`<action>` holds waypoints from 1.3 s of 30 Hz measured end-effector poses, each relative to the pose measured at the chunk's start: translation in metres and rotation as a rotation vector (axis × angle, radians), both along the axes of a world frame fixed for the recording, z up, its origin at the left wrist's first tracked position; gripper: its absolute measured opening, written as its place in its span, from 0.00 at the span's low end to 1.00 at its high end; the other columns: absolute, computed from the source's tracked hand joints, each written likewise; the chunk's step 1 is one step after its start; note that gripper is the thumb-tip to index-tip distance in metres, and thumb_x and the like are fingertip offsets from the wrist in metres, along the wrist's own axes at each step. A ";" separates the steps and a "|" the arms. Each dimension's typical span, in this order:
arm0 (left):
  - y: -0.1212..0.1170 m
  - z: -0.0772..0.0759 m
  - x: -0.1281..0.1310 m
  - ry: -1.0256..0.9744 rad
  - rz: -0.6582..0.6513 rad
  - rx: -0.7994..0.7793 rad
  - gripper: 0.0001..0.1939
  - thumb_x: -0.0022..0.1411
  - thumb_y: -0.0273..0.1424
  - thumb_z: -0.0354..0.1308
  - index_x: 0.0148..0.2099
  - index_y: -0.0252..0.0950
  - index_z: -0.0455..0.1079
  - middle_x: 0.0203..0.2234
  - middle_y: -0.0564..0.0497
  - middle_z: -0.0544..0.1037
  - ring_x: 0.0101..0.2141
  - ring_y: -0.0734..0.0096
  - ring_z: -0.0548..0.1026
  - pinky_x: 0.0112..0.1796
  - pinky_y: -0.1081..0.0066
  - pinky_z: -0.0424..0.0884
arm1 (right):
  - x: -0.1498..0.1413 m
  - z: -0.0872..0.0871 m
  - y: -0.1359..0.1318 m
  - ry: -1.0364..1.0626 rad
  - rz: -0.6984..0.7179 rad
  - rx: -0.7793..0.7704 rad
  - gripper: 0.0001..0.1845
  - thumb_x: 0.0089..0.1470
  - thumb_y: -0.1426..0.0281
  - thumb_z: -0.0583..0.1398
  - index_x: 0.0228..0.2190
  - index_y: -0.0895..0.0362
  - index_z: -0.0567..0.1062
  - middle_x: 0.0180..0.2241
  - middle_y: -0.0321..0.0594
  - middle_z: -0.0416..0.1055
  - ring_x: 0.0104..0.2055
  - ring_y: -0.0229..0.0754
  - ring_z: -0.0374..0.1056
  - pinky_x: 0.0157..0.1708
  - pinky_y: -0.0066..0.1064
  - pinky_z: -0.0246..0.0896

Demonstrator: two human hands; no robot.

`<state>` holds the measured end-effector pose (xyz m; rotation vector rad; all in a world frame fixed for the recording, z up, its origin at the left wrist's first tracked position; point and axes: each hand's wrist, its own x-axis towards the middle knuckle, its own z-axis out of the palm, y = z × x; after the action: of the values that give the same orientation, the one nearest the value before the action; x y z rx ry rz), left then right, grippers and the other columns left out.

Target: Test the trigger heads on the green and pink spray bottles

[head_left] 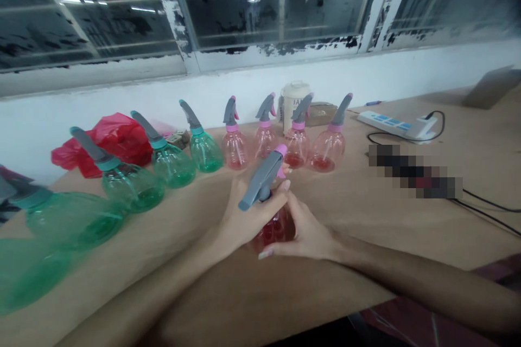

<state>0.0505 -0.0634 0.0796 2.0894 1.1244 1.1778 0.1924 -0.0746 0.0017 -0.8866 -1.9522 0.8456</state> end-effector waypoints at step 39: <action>0.004 -0.002 -0.001 -0.004 0.021 -0.021 0.08 0.58 0.38 0.54 0.34 0.38 0.67 0.23 0.55 0.72 0.24 0.72 0.70 0.30 0.69 0.70 | 0.000 0.008 0.002 0.001 0.031 0.004 0.49 0.35 0.52 0.69 0.55 0.53 0.57 0.52 0.48 0.64 0.57 0.57 0.58 0.55 0.53 0.55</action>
<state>0.0491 -0.0595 0.0773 2.0635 1.1547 1.1744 0.1920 -0.0722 0.0101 -0.8556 -1.9710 0.8594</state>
